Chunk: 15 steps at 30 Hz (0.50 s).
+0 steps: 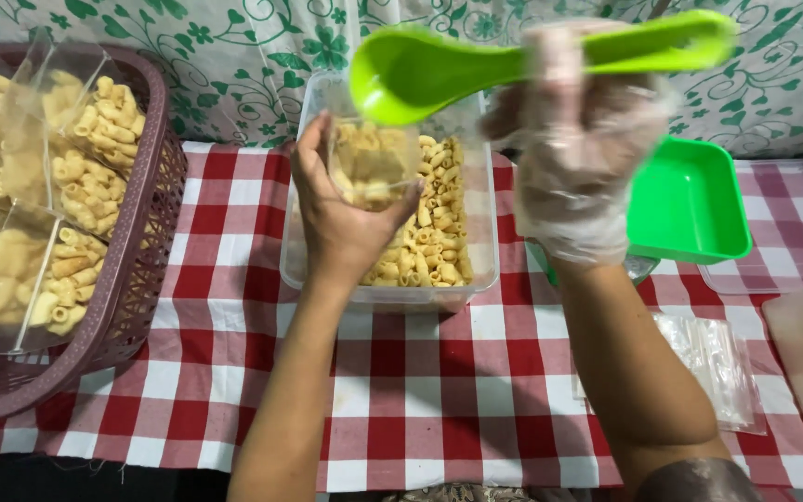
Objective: Packing macaroni snacks from a large storage bin into individual plastic bags using a scoop and a scale.
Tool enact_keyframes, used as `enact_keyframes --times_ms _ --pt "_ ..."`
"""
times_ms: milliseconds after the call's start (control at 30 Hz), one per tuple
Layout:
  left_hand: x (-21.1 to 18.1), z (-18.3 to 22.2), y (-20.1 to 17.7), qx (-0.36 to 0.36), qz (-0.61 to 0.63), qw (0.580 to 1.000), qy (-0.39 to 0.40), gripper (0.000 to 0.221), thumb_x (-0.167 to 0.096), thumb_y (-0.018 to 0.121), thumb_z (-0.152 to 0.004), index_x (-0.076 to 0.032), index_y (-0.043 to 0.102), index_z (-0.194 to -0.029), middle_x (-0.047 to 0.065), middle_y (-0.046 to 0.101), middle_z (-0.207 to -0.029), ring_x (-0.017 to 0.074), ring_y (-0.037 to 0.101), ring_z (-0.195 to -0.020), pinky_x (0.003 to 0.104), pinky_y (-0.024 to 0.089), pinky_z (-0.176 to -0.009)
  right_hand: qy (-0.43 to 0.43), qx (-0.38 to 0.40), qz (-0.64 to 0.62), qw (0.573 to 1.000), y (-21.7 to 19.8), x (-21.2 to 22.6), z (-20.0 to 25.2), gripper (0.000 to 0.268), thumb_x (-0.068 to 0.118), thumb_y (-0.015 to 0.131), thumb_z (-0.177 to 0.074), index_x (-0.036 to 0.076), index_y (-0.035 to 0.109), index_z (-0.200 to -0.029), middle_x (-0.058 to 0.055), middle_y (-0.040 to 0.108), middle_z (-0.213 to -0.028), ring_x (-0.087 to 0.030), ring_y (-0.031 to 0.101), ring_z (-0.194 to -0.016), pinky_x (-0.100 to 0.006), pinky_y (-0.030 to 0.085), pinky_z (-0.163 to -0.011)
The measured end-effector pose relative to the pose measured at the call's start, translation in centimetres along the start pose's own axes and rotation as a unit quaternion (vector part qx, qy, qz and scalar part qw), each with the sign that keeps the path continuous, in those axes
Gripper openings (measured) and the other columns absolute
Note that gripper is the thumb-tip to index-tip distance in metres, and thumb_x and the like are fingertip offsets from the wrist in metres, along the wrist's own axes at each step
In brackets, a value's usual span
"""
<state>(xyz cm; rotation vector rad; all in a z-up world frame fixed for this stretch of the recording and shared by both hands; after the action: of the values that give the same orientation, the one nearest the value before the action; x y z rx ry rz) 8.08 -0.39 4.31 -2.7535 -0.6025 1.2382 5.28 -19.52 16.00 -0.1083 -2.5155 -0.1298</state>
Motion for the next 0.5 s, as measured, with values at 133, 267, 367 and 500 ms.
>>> enact_keyframes --times_ms 133,267,367,500 --pt "0.5 -1.2 -1.7 -0.017 0.074 0.993 -0.089 0.099 -0.019 0.095 -0.077 -0.011 0.027 -0.148 0.025 0.045 -0.144 0.0322 0.065 -0.119 0.036 0.076 -0.078 0.020 -0.135 0.018 0.990 -3.4 -1.2 1.6 0.017 0.020 0.061 -0.108 0.006 0.062 -0.099 -0.008 0.066 -0.071 -0.018 0.067 -0.055 -0.027 0.061 -0.047" --pt "-0.2 -2.8 -3.6 -0.029 0.094 0.988 -0.121 0.096 -0.005 0.093 -0.084 -0.016 0.024 -0.149 0.027 0.042 -0.150 0.0351 0.065 -0.127 0.038 0.078 -0.088 0.276 -0.050 0.261 0.924 -3.2 -8.4 6.9 0.013 0.020 0.071 -0.095 0.008 0.069 -0.090 -0.007 0.076 -0.079 -0.019 0.078 -0.065 -0.028 0.069 -0.057" --pt "-1.4 -4.3 -3.4 -0.025 0.118 0.992 -0.035 0.096 -0.005 0.097 -0.089 -0.012 0.022 -0.149 0.027 0.041 -0.151 0.0366 0.063 -0.133 0.040 0.075 -0.098 0.058 0.105 0.558 0.821 -0.7 -11.1 11.3 0.035 0.028 0.071 -0.091 0.010 0.069 -0.062 0.002 0.060 -0.047 -0.013 0.057 -0.036 -0.028 0.045 -0.035" --pt "-4.3 -5.9 -1.5 0.006 0.169 0.985 -0.027 0.105 0.005 0.098 -0.091 -0.021 0.019 -0.155 0.023 0.041 -0.151 0.0330 0.065 -0.131 0.037 0.081 -0.099 0.128 0.165 0.580 0.788 -0.8 -13.1 12.9 0.034 0.050 0.063 -0.089 0.024 0.075 -0.070 0.007 0.071 -0.063 -0.016 0.067 -0.054 -0.035 0.053 -0.061"
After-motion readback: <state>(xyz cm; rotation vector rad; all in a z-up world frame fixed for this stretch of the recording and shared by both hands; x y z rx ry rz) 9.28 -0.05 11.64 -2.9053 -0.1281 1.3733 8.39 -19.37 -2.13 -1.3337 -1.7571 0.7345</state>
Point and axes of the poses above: each hand's wrist, its own z-axis away from the middle knuckle, its own y-axis out of the palm, x = y × z, the point moved 8 cm from there along -z, towards the middle knuckle
